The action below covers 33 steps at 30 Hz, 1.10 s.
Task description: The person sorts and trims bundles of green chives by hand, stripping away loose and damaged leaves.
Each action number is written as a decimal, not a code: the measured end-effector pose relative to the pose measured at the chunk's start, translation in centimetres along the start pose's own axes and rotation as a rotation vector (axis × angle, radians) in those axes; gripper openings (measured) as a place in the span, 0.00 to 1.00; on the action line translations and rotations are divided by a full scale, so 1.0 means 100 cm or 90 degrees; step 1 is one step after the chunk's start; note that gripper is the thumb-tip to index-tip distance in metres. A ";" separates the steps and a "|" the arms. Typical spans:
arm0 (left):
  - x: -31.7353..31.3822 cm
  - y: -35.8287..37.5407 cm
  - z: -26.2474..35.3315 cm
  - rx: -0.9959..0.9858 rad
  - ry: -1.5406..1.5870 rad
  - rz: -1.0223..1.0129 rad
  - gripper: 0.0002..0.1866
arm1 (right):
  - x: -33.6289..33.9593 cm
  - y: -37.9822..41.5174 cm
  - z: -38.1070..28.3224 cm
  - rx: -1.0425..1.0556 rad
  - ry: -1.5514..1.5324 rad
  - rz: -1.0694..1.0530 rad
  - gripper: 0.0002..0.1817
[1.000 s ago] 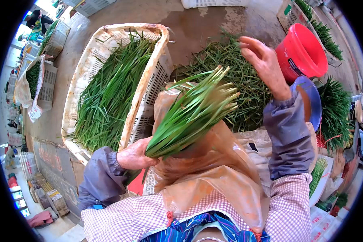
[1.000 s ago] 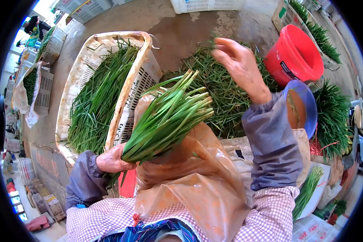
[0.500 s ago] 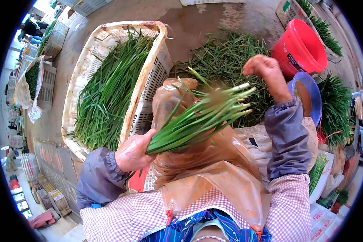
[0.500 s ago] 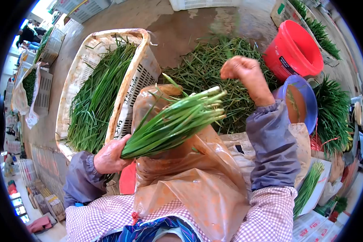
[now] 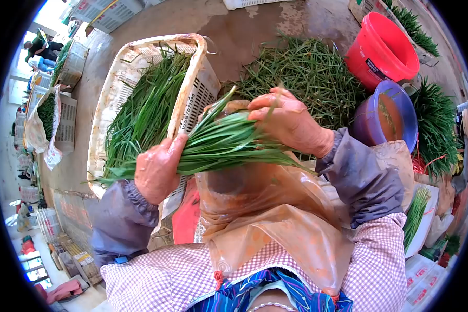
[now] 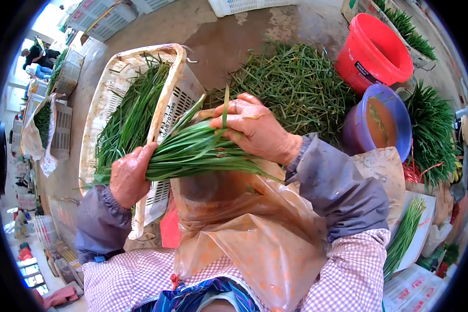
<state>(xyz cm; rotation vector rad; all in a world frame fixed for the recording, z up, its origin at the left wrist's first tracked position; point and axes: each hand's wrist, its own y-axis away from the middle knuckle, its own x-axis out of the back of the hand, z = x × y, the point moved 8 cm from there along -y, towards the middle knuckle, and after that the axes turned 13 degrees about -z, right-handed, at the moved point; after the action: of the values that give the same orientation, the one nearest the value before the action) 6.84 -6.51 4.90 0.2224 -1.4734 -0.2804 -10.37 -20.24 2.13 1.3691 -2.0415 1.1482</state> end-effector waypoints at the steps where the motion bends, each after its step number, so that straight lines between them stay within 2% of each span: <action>1: -0.014 0.000 -0.004 -0.004 0.058 -0.023 0.31 | -0.003 0.002 0.002 0.006 -0.018 0.018 0.08; 4: -0.031 0.004 -0.007 0.010 0.155 0.012 0.34 | 0.003 0.023 0.038 -0.261 -0.540 0.249 0.11; 5: -0.038 0.006 -0.008 0.019 0.161 0.023 0.35 | 0.017 0.026 0.039 -0.249 -0.619 0.363 0.16; 7: -0.048 0.010 -0.008 0.037 0.173 0.039 0.38 | 0.021 0.042 0.064 -0.239 -0.869 0.441 0.14; 9: -0.053 0.011 -0.006 0.051 0.181 0.051 0.40 | 0.037 0.060 0.079 -0.256 -0.909 0.393 0.13; 11: -0.056 0.012 -0.005 0.050 0.129 0.075 0.39 | 0.059 0.086 0.097 -0.290 -0.857 0.367 0.13; 12: -0.058 0.012 -0.004 0.044 0.109 0.101 0.39 | 0.070 0.101 0.110 -0.334 -0.709 0.361 0.13; 13: -0.059 0.012 -0.003 0.037 0.086 0.127 0.39 | 0.076 0.128 0.140 -0.573 -0.388 0.215 0.12; 15: -0.057 0.012 0.002 0.026 0.067 0.152 0.39 | 0.071 0.126 0.110 -0.454 0.359 0.007 0.24; 16: -0.057 0.013 0.003 0.027 0.066 0.158 0.38 | 0.069 0.109 0.087 -0.436 0.270 -0.004 0.35; 18: -0.060 0.015 0.005 0.034 0.073 0.157 0.38 | 0.074 0.066 0.031 -0.278 0.100 0.114 0.29; 20: -0.058 0.013 0.004 0.033 0.079 0.149 0.39 | 0.049 0.037 -0.004 -0.129 0.080 0.076 0.22; 21: -0.055 0.013 0.005 0.021 0.091 0.167 0.40 | 0.030 0.026 -0.019 -0.047 0.203 0.006 0.19; 22: -0.053 0.012 0.007 0.007 0.104 0.185 0.41 | 0.015 0.017 -0.030 0.006 0.255 -0.006 0.15; 23: -0.053 0.013 0.009 -0.004 0.119 0.202 0.41 | 0.003 0.012 -0.029 0.007 0.296 -0.023 0.13; 25: -0.057 0.016 0.008 0.018 0.120 0.193 0.43 | 0.008 0.011 -0.022 0.008 0.202 0.039 0.09; 28: -0.060 0.019 0.006 0.045 0.116 0.171 0.44 | 0.027 0.026 -0.001 -0.156 -0.118 0.171 0.07; 30: -0.063 0.018 0.005 0.049 0.103 0.161 0.44 | 0.046 0.050 0.033 -0.183 -0.383 0.403 0.04; 32: -0.067 0.018 0.004 0.051 0.081 0.159 0.43 | 0.075 0.079 0.068 -0.343 -0.445 0.459 0.03; 33: -0.067 0.018 0.004 0.053 0.078 0.159 0.43 | 0.083 0.100 0.097 -0.402 -0.377 0.323 0.07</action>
<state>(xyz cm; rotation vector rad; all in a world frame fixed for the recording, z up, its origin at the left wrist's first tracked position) 5.99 -2.65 -0.84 0.1180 -1.3754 -0.0029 -21.99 -31.01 -1.35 0.9474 -2.9356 0.1596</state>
